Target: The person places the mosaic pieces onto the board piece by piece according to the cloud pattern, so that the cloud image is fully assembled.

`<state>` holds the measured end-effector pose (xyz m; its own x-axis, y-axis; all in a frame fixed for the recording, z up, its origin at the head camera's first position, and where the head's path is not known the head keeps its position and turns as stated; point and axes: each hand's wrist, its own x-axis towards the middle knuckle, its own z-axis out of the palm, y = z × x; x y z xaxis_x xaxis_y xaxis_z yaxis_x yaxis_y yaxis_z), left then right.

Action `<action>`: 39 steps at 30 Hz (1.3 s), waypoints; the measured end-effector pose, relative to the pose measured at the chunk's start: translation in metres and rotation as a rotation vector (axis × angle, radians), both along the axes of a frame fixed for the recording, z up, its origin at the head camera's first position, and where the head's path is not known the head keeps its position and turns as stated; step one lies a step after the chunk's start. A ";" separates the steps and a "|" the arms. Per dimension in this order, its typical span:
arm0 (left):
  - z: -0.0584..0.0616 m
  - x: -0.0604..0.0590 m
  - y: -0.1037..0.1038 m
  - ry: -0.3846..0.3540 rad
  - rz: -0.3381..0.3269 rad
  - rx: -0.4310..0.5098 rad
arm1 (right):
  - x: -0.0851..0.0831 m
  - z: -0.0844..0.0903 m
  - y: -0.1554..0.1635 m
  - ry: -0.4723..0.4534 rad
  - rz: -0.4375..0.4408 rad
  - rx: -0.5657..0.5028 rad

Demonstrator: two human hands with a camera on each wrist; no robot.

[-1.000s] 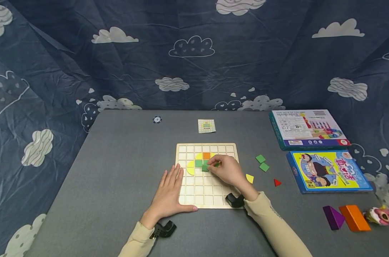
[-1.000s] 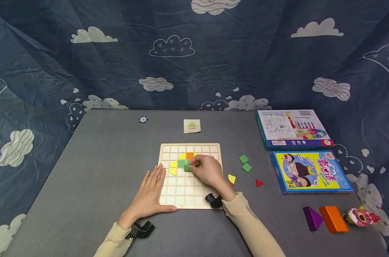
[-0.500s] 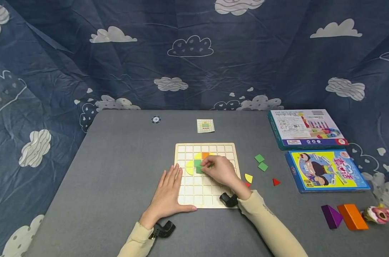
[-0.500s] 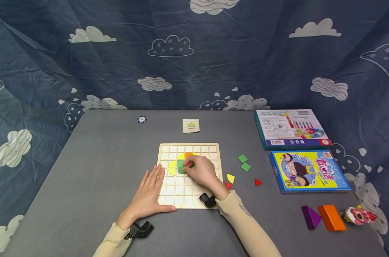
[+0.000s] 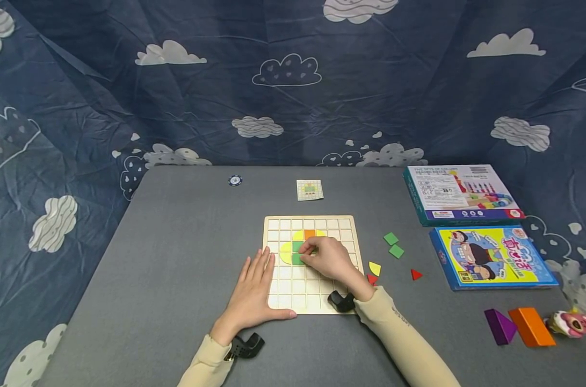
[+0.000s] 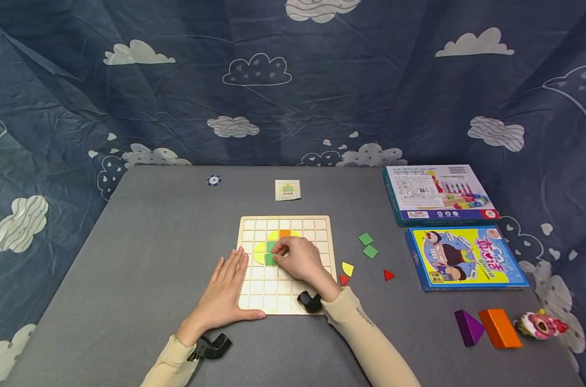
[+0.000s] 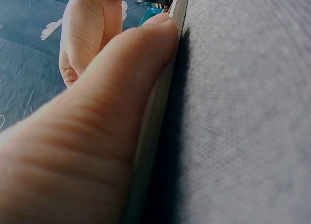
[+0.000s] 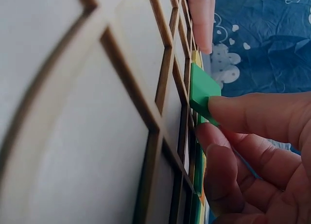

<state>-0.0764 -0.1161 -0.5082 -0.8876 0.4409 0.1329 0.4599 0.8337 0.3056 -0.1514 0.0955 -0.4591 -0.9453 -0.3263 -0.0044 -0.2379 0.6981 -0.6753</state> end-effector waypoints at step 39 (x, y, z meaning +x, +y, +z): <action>0.002 0.001 -0.001 -0.014 -0.002 0.021 | 0.000 0.000 -0.001 0.028 -0.018 0.062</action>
<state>-0.0758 -0.1170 -0.5063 -0.8885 0.4401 0.1300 0.4574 0.8260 0.3296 -0.1513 0.0942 -0.4592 -0.9510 -0.3091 0.0026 -0.2433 0.7430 -0.6235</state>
